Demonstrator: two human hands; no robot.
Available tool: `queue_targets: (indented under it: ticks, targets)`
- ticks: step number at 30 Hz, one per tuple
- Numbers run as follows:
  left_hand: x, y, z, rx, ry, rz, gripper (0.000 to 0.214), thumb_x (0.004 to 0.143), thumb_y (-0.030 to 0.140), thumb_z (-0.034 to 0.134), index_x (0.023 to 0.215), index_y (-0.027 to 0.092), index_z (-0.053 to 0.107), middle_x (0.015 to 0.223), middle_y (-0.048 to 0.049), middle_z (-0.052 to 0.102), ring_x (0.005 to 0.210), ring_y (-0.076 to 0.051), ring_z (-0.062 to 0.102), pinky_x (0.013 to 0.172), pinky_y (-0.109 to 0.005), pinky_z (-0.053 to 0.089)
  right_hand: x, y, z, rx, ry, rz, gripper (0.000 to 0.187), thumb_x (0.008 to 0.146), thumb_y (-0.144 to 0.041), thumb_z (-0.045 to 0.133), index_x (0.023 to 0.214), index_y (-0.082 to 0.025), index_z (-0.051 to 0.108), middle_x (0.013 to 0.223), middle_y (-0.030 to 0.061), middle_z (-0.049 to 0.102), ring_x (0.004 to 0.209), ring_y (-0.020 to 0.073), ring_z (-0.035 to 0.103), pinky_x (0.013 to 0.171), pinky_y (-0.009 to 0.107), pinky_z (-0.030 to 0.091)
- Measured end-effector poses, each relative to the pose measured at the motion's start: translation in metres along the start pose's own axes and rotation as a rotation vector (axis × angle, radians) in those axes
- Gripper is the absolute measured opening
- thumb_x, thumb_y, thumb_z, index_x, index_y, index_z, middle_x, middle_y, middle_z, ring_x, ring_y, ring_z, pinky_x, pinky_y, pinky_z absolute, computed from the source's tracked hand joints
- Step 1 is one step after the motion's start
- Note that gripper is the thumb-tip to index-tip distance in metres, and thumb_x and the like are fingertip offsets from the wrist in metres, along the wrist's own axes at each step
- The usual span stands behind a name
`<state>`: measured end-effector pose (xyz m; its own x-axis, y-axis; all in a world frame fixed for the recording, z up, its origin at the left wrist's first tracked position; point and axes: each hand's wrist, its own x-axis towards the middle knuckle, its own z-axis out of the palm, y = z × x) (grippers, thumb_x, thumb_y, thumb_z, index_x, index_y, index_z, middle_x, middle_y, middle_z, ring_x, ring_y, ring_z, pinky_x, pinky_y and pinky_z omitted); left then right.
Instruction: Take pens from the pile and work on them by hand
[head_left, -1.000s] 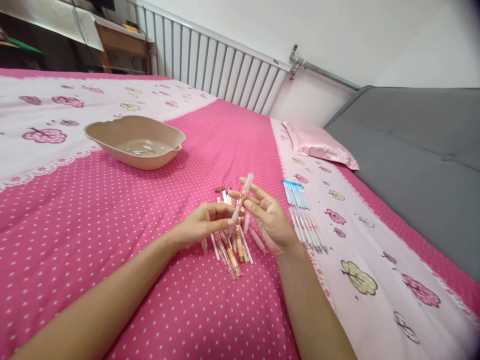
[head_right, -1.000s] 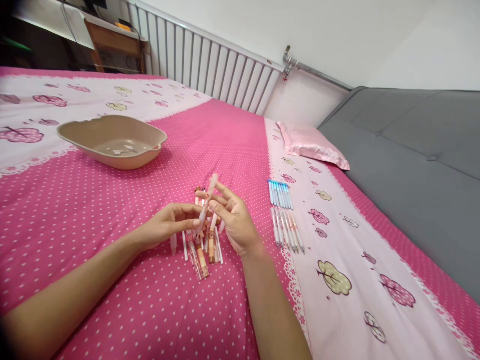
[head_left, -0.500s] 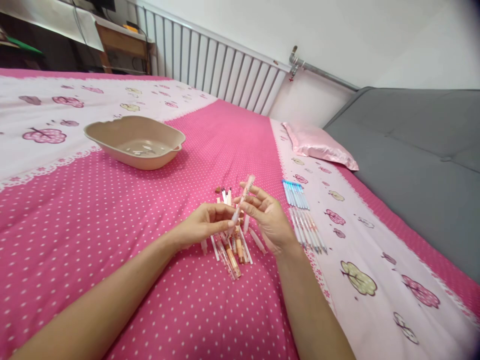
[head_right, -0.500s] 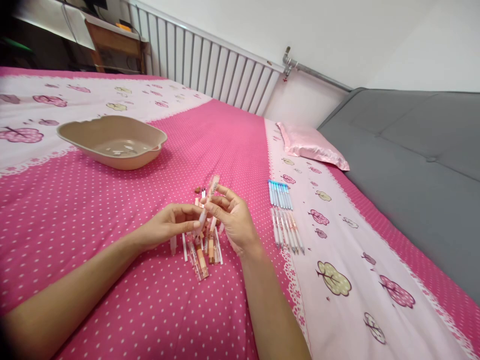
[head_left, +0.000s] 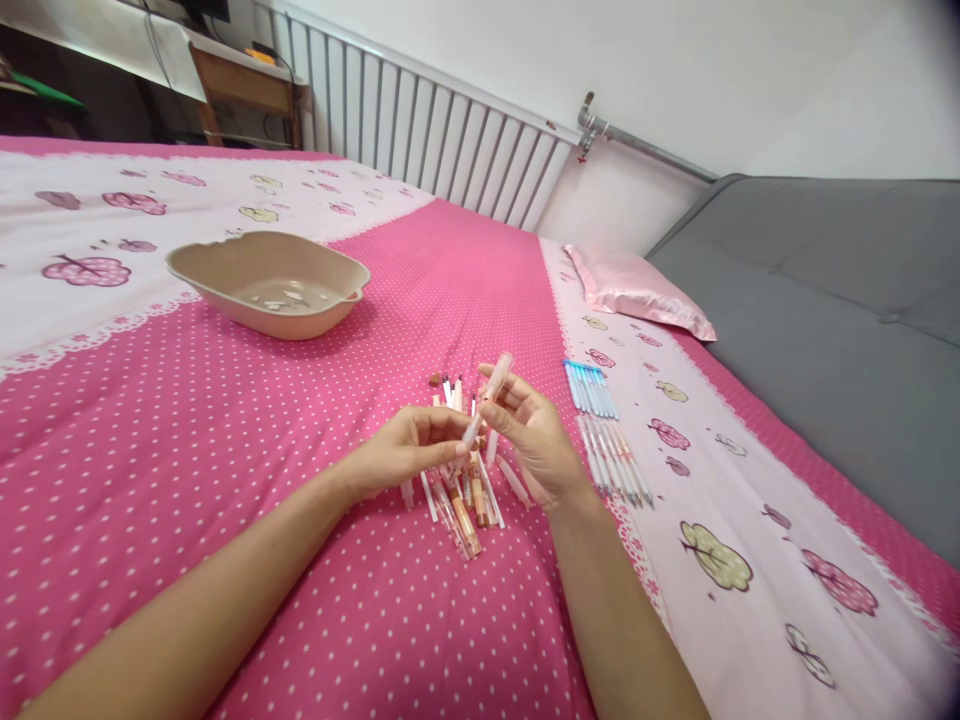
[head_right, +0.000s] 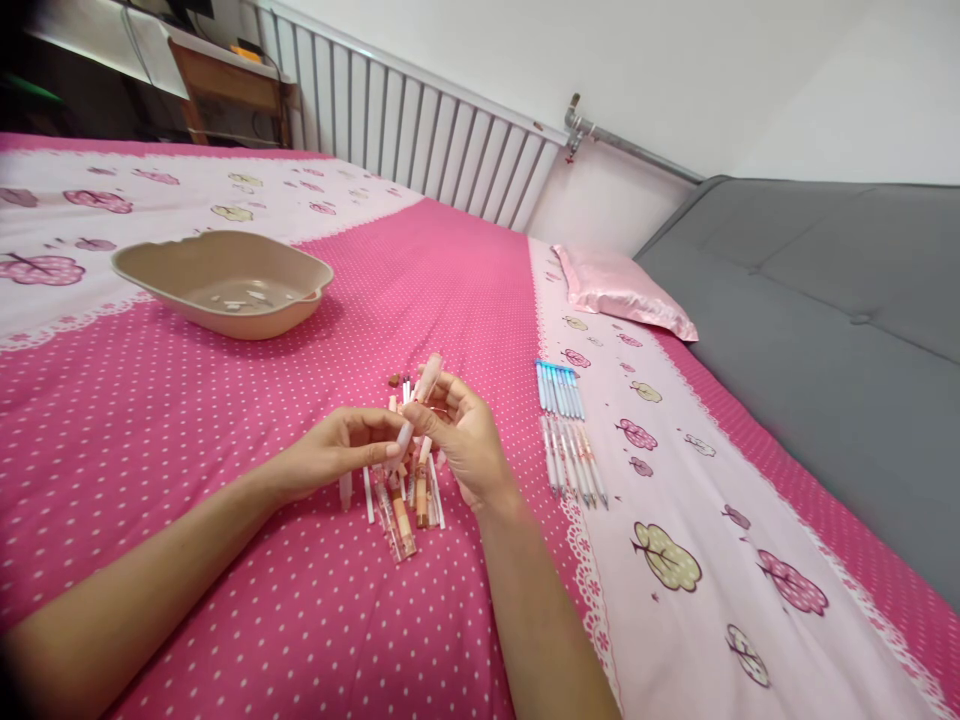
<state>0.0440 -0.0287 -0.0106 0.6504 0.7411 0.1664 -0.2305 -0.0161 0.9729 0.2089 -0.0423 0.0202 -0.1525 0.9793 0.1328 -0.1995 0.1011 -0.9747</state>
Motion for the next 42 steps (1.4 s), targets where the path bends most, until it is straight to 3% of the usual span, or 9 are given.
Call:
queue_targets:
  ticks: [4, 7, 19, 29, 34, 38, 42]
  targets:
    - [0.0, 0.0, 0.0, -0.013, 0.008, -0.015, 0.02, 0.079, 0.021, 0.062, 0.096, 0.011, 0.064, 0.087, -0.0075, 0.066, 0.073, -0.013, 0.061, 0.07, -0.026, 0.049, -0.002, -0.005, -0.001, 0.029, -0.122, -0.001, 0.041, 0.078, -0.024, 0.063, 0.118, -0.027, 0.055, 0.112, 0.0032, 0.063, 0.11, 0.0167, 0.054, 0.094, 0.035, 0.045]
    - [0.0, 0.0, 0.0, -0.028, 0.01, -0.01, 0.02, 0.079, 0.021, 0.062, 0.097, 0.011, 0.064, 0.088, -0.0077, 0.066, 0.073, -0.013, 0.061, 0.071, -0.026, 0.049, -0.003, -0.006, -0.003, 0.035, -0.162, 0.03, 0.046, 0.079, -0.022, 0.061, 0.123, -0.028, 0.052, 0.108, 0.003, 0.066, 0.105, 0.0179, 0.057, 0.092, 0.039, 0.047]
    - [0.0, -0.003, -0.002, -0.018, 0.0, -0.009, 0.023, 0.08, 0.021, 0.062, 0.1, 0.013, 0.065, 0.088, -0.0074, 0.068, 0.074, -0.012, 0.062, 0.07, -0.024, 0.048, 0.0, 0.0, -0.003, 0.027, -0.056, 0.051, 0.045, 0.069, -0.023, 0.072, 0.112, -0.024, 0.058, 0.089, 0.0008, 0.067, 0.088, 0.0156, 0.062, 0.082, 0.034, 0.051]
    - [-0.001, -0.002, -0.001, 0.017, 0.004, -0.019, 0.025, 0.077, 0.023, 0.064, 0.1, 0.011, 0.064, 0.082, -0.0066, 0.067, 0.069, -0.012, 0.061, 0.067, -0.025, 0.047, 0.002, 0.006, -0.002, -0.034, -0.003, 0.028, 0.046, 0.062, -0.026, 0.078, 0.105, -0.024, 0.06, 0.076, -0.0037, 0.058, 0.073, 0.011, 0.056, 0.073, 0.028, 0.049]
    - [0.0, 0.0, -0.001, 0.002, 0.008, -0.003, 0.02, 0.078, 0.023, 0.064, 0.093, 0.011, 0.065, 0.082, -0.0066, 0.066, 0.07, -0.012, 0.06, 0.068, -0.024, 0.047, 0.001, 0.004, -0.002, -0.066, 0.016, -0.015, 0.046, 0.067, -0.03, 0.074, 0.109, -0.025, 0.058, 0.091, 0.0004, 0.06, 0.088, 0.0143, 0.057, 0.082, 0.03, 0.048]
    - [0.0, 0.001, 0.0, -0.007, 0.028, -0.042, 0.023, 0.079, 0.022, 0.063, 0.099, 0.011, 0.064, 0.089, -0.0084, 0.067, 0.075, -0.013, 0.061, 0.071, -0.026, 0.048, -0.001, -0.002, -0.001, 0.005, -0.08, -0.03, 0.043, 0.078, -0.03, 0.063, 0.119, -0.03, 0.052, 0.116, 0.0029, 0.059, 0.107, 0.0173, 0.054, 0.091, 0.036, 0.047]
    - [0.0, 0.001, 0.0, -0.026, 0.03, -0.046, 0.022, 0.08, 0.023, 0.061, 0.097, 0.01, 0.063, 0.085, -0.0071, 0.066, 0.072, -0.012, 0.061, 0.069, -0.026, 0.048, -0.003, -0.005, -0.001, 0.04, -0.171, 0.012, 0.048, 0.082, -0.027, 0.059, 0.128, -0.031, 0.045, 0.112, 0.0036, 0.063, 0.103, 0.0196, 0.058, 0.087, 0.042, 0.05]
